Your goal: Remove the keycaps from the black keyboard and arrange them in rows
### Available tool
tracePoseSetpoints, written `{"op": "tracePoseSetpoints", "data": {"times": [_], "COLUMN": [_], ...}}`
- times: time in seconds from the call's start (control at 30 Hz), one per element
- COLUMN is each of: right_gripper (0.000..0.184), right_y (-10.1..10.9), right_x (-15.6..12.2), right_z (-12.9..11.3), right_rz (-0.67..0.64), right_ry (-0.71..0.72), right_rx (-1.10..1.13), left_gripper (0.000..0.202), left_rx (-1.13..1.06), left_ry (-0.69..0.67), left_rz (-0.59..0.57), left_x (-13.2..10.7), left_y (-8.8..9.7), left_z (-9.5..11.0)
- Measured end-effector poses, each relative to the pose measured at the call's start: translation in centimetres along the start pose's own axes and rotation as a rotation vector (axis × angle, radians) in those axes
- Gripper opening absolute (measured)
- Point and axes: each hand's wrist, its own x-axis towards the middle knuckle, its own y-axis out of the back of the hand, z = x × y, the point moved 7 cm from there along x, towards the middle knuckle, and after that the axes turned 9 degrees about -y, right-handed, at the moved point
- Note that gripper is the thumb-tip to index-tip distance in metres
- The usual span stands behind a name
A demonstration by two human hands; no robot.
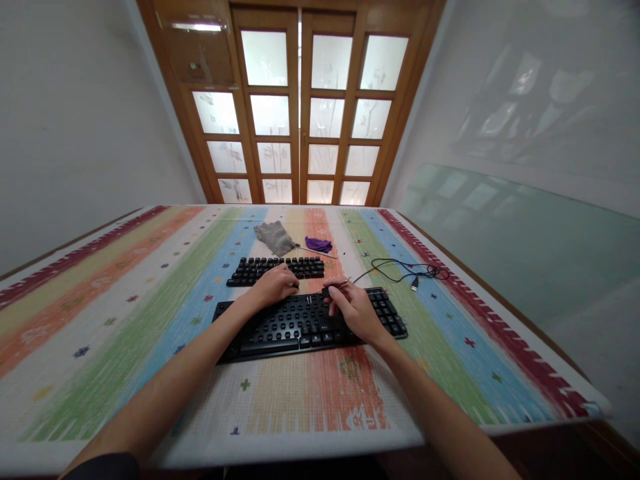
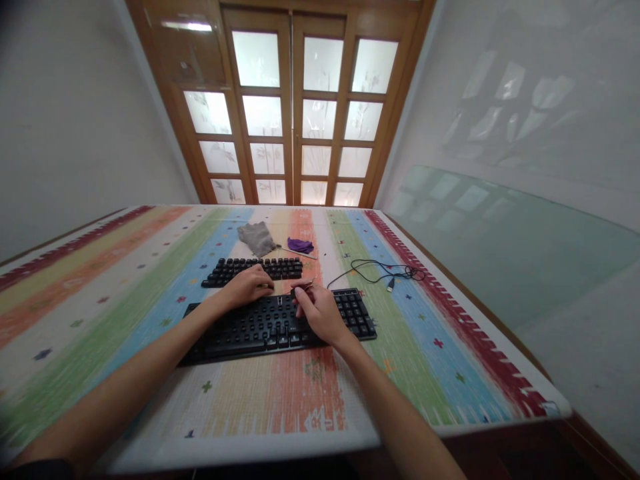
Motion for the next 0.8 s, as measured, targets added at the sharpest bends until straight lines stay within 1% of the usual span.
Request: {"op": "tracePoseSetpoints", "data": {"times": [0.33, 0.6, 0.8], "right_gripper": [0.027, 0.030, 0.030], "right_y": [-0.20, -0.45, -0.49], "right_x": [-0.22, -0.32, -0.42], "right_z": [-0.06, -0.20, -0.32], "right_rz": [-0.026, -0.041, -0.046], "right_ry": [0.012, 0.016, 0.014], "right_rx": [-0.009, -0.041, -0.047], "left_gripper": [0.005, 0.008, 0.009], "left_rx": [0.069, 0.130, 0.119], "left_ry": [-0.005, 0.017, 0.019], "left_rz": [0.003, 0.022, 0.036], "left_x": [-0.11, -0.55, -0.69], "left_y": [0.36, 0.86, 0.80], "left_z": [-0.46, -0.76, -1.01]}}
